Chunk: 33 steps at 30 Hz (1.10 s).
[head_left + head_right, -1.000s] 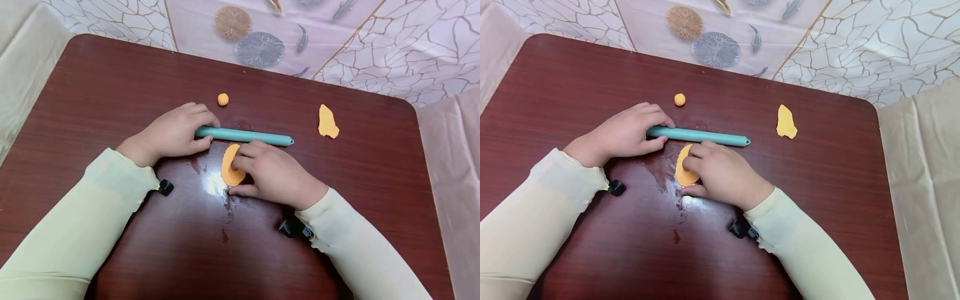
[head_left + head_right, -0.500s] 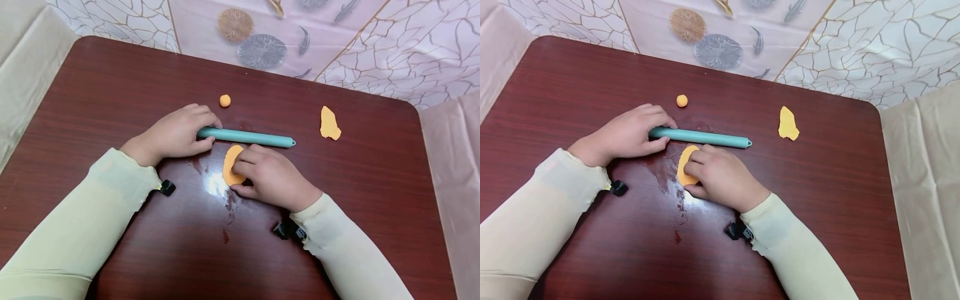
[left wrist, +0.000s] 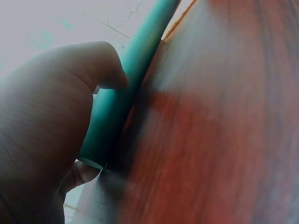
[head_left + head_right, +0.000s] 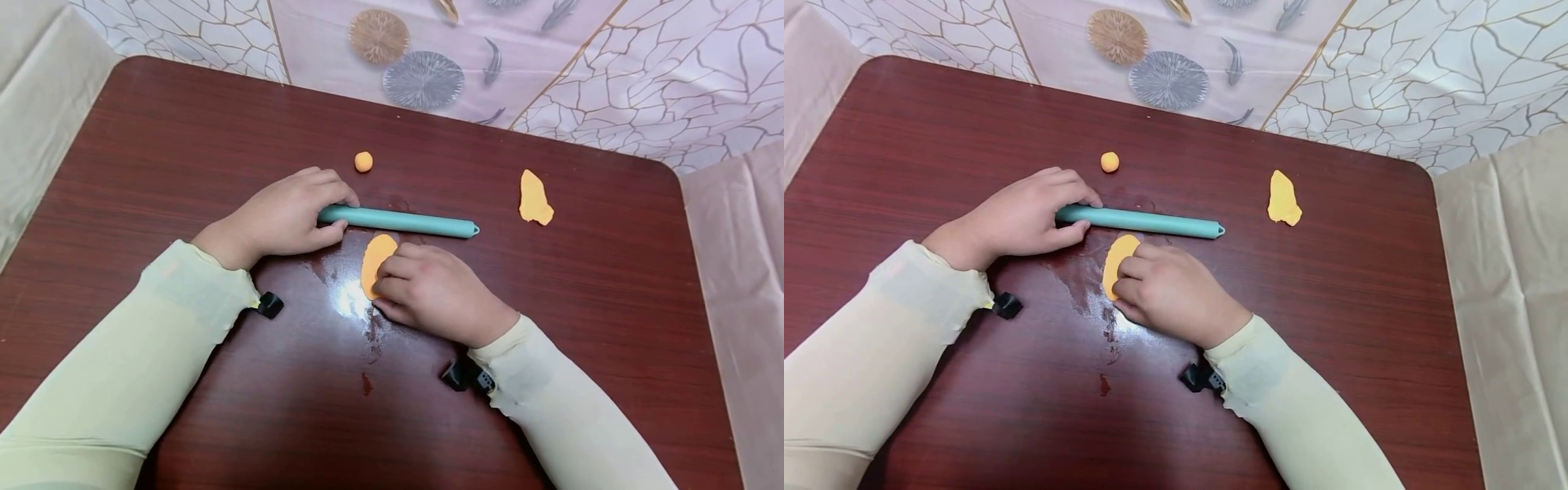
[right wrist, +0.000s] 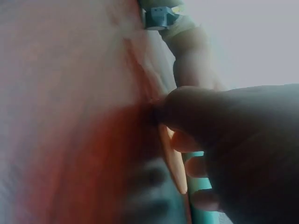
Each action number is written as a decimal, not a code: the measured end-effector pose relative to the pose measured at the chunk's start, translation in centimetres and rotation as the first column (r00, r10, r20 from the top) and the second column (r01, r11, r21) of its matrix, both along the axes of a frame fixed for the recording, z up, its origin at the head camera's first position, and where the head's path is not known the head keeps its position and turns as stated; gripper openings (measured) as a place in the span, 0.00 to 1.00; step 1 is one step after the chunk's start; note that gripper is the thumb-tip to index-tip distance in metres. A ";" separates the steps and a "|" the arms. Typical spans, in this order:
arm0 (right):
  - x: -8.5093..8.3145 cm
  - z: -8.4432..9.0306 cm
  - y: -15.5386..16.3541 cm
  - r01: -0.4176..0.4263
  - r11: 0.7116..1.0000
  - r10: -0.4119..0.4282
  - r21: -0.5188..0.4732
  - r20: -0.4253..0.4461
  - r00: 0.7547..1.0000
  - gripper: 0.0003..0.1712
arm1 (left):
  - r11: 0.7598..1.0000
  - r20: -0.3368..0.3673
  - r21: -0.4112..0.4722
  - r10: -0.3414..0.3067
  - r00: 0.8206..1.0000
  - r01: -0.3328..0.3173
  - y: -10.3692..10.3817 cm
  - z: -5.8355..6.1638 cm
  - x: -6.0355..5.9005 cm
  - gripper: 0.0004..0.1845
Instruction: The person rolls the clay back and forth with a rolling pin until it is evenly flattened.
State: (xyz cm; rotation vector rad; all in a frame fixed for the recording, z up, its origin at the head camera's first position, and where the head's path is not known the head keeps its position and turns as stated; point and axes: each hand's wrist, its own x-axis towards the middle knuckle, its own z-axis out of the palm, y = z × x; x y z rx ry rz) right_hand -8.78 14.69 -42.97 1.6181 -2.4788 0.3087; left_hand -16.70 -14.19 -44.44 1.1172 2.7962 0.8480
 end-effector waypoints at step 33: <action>-0.1 0.1 0.2 0.071 0.997 -0.071 -0.006 0.051 0.996 0.07 | 1.000 -0.004 0.018 -0.010 1.000 0.010 0.0 -0.1 -0.1 0.12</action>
